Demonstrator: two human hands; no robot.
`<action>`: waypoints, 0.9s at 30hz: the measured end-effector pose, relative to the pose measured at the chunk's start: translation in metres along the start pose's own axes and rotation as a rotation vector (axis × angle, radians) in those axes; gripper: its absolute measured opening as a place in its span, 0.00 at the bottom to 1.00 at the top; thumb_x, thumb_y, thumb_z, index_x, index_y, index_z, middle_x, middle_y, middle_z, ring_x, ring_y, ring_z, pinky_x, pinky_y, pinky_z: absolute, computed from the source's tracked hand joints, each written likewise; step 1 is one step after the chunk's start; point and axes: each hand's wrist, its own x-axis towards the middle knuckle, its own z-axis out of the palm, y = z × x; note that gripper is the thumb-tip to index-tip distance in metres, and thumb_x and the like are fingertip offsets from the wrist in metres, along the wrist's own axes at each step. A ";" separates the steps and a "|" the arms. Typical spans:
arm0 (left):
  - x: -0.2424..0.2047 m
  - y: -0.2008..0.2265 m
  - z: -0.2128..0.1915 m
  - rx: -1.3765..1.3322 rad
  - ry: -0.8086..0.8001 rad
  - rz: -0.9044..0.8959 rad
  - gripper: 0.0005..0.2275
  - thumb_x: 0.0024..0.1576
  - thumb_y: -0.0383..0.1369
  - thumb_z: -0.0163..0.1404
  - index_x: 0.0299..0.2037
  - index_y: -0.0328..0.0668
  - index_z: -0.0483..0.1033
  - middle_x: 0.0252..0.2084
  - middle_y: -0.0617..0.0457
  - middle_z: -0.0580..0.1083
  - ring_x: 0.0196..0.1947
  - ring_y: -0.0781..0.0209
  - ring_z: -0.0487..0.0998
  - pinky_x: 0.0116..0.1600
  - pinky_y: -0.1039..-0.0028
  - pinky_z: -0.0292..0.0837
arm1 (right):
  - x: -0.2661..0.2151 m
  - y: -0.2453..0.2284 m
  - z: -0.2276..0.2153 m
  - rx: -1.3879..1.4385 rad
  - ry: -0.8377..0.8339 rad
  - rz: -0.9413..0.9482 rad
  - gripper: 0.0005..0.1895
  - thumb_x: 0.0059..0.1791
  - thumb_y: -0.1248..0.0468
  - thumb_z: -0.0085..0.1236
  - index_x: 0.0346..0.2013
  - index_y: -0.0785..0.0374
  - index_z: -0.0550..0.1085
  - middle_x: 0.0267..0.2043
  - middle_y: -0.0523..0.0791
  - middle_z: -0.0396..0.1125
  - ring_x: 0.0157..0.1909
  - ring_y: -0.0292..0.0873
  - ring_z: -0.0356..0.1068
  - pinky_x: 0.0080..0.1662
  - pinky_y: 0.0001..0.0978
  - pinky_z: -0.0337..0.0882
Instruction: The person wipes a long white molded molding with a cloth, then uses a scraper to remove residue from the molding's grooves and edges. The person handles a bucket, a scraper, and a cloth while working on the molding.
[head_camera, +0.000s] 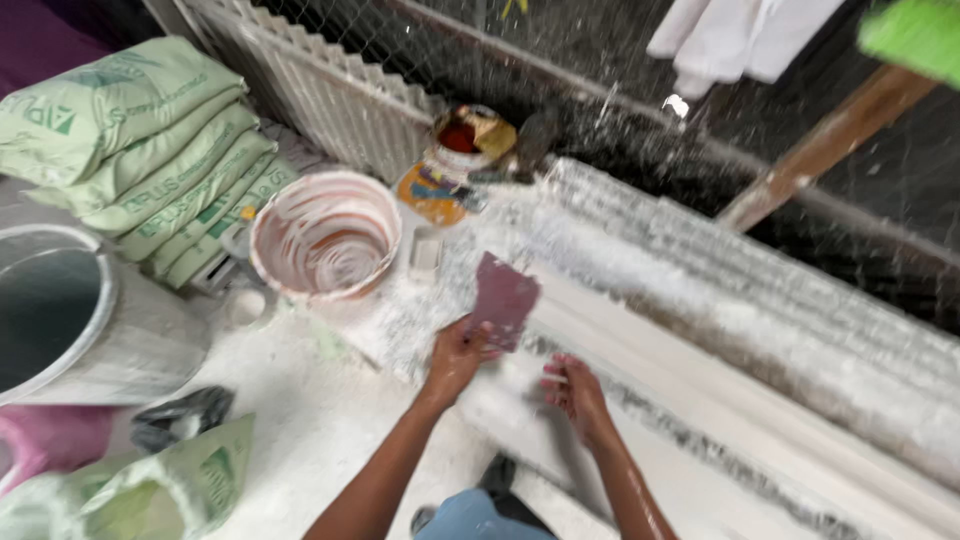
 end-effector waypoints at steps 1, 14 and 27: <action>0.015 0.021 -0.005 0.127 0.022 0.039 0.16 0.65 0.36 0.51 0.60 0.37 0.74 0.42 0.38 0.80 0.36 0.44 0.85 0.42 0.58 0.83 | -0.001 -0.008 0.002 -0.002 0.000 -0.013 0.24 0.56 0.48 0.44 0.58 0.62 0.70 0.49 0.46 0.71 0.45 0.42 0.72 0.45 0.36 0.73; 0.263 -0.029 -0.022 1.404 0.204 0.463 0.28 0.61 0.29 0.40 0.75 0.32 0.57 0.61 0.22 0.65 0.55 0.22 0.72 0.61 0.39 0.69 | 0.000 -0.045 -0.019 -0.026 0.199 -0.006 0.19 0.58 0.56 0.44 0.55 0.66 0.70 0.45 0.48 0.71 0.42 0.41 0.71 0.45 0.33 0.72; 0.330 -0.155 -0.030 1.600 -0.019 -0.108 0.28 0.61 0.41 0.49 0.69 0.34 0.60 0.74 0.21 0.49 0.69 0.12 0.52 0.68 0.31 0.54 | -0.032 -0.032 -0.004 0.163 0.437 -0.006 0.16 0.58 0.60 0.42 0.54 0.66 0.69 0.44 0.47 0.70 0.43 0.41 0.70 0.44 0.38 0.72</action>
